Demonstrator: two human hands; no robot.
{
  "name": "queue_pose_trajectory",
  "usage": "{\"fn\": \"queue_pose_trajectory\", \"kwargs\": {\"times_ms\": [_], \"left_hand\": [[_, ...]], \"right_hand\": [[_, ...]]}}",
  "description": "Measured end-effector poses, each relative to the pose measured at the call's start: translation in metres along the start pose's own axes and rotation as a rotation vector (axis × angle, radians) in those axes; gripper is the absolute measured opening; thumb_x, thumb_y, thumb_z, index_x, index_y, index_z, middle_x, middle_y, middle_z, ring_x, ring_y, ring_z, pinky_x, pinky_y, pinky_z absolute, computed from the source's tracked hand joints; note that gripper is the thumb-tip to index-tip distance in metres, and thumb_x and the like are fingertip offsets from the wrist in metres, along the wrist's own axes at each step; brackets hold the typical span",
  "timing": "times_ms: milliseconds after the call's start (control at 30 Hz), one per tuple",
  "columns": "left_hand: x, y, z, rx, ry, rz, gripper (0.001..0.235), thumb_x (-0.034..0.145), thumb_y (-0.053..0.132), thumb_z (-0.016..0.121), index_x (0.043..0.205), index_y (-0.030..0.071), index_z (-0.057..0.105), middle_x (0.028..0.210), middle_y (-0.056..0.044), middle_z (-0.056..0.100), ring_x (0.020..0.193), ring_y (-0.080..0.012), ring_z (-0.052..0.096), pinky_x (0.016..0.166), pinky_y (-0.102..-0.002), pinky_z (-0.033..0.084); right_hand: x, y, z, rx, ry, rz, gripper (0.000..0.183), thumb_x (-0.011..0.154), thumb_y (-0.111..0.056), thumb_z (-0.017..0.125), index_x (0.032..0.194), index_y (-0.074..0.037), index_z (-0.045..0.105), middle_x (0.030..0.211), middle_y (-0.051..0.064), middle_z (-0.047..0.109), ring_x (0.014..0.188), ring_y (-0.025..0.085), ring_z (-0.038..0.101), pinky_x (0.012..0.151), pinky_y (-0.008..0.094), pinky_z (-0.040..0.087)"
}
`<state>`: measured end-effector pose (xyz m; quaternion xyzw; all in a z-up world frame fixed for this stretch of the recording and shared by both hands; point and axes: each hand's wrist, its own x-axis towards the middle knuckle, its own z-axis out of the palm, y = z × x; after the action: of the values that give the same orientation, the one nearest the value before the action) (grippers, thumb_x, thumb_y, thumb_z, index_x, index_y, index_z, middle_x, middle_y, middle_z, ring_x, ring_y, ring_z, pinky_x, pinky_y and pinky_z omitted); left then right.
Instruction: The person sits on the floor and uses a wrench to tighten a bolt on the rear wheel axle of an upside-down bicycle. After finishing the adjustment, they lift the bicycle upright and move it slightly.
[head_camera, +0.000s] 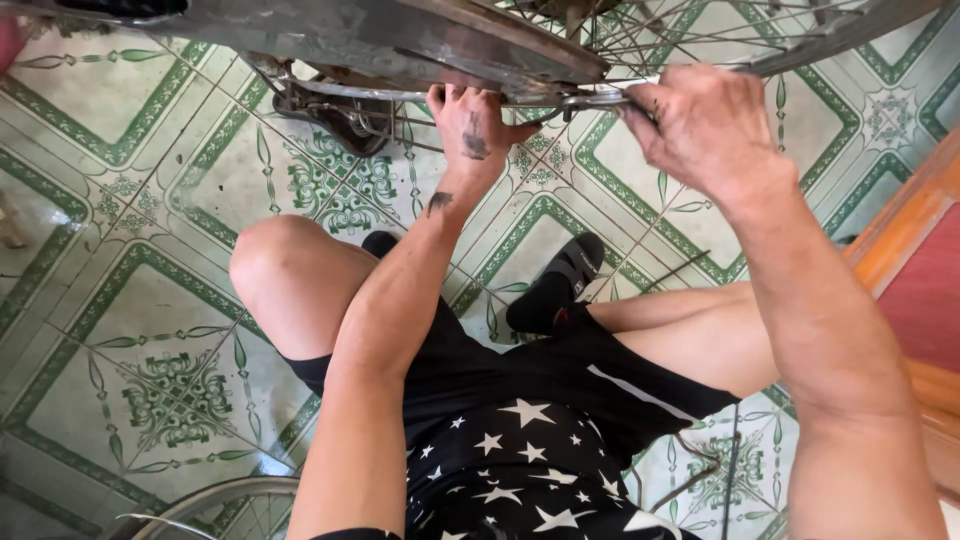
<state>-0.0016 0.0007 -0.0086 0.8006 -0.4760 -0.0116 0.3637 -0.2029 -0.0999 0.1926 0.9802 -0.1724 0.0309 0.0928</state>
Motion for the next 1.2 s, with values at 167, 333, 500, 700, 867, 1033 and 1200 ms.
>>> {"fn": "queue_pose_trajectory", "kwargs": {"times_ms": [167,333,500,700,867,1033,1200], "left_hand": [[0.000,0.001,-0.004,0.013,-0.074,-0.034,0.060,0.059,0.058,0.095,0.090,0.010,0.078,0.096,-0.007,0.072,0.106,-0.0320,0.061,0.106,-0.058,0.031],[0.002,0.004,-0.006,-0.024,-0.025,-0.012,0.059,0.059,0.059,0.094,0.088,0.010,0.079,0.089,-0.006,0.073,0.099,-0.0303,0.062,0.103,-0.058,0.030],[0.006,0.005,-0.006,0.052,-0.186,-0.117,0.060,0.063,0.065,0.092,0.085,0.011,0.079,0.085,-0.006,0.073,0.097,-0.0278,0.063,0.107,-0.053,0.031],[0.002,0.006,-0.005,0.075,-0.050,-0.018,0.060,0.061,0.065,0.090,0.080,0.009,0.080,0.085,-0.006,0.074,0.094,-0.0289,0.064,0.101,-0.055,0.032],[0.004,0.006,-0.006,0.115,-0.066,-0.025,0.064,0.061,0.067,0.089,0.080,0.007,0.079,0.083,-0.008,0.074,0.095,-0.0282,0.064,0.103,-0.054,0.033],[0.002,0.007,-0.007,0.084,-0.046,-0.014,0.060,0.061,0.063,0.091,0.079,0.007,0.080,0.084,-0.008,0.075,0.096,-0.0287,0.064,0.099,-0.054,0.033],[0.002,0.005,-0.008,0.067,-0.022,-0.010,0.054,0.062,0.056,0.094,0.082,0.008,0.081,0.083,-0.007,0.075,0.100,-0.0310,0.062,0.098,-0.051,0.034]], "right_hand": [[0.002,-0.004,-0.007,0.002,-0.025,-0.016,0.016,0.099,-0.028,0.079,0.102,-0.012,0.080,0.078,0.006,0.065,0.072,0.026,0.067,0.066,0.041,0.056],[0.005,0.000,-0.011,0.019,-0.093,0.019,0.016,0.099,-0.028,0.078,0.104,-0.013,0.080,0.079,0.008,0.068,0.070,0.029,0.068,0.065,0.042,0.056],[-0.012,0.007,0.035,0.326,-0.011,0.134,0.017,0.104,-0.026,0.073,0.109,-0.013,0.081,0.085,0.009,0.075,0.066,0.023,0.067,0.063,0.040,0.057],[-0.042,0.003,0.123,0.807,0.101,0.294,0.031,0.113,-0.031,0.065,0.097,-0.007,0.077,0.080,0.007,0.073,0.060,0.010,0.063,0.048,0.028,0.050],[-0.052,-0.010,0.151,1.016,0.033,0.537,0.033,0.103,-0.041,0.067,0.100,-0.009,0.077,0.074,0.000,0.070,0.059,0.006,0.060,0.051,0.027,0.048],[-0.030,-0.110,0.181,1.496,0.384,0.814,0.038,0.104,-0.043,0.066,0.103,-0.007,0.076,0.069,-0.004,0.063,0.060,0.004,0.054,0.055,0.023,0.043],[-0.016,-0.136,0.176,1.885,0.468,0.893,0.037,0.100,-0.042,0.067,0.111,-0.007,0.075,0.073,-0.003,0.061,0.060,0.005,0.052,0.053,0.023,0.041]]}}
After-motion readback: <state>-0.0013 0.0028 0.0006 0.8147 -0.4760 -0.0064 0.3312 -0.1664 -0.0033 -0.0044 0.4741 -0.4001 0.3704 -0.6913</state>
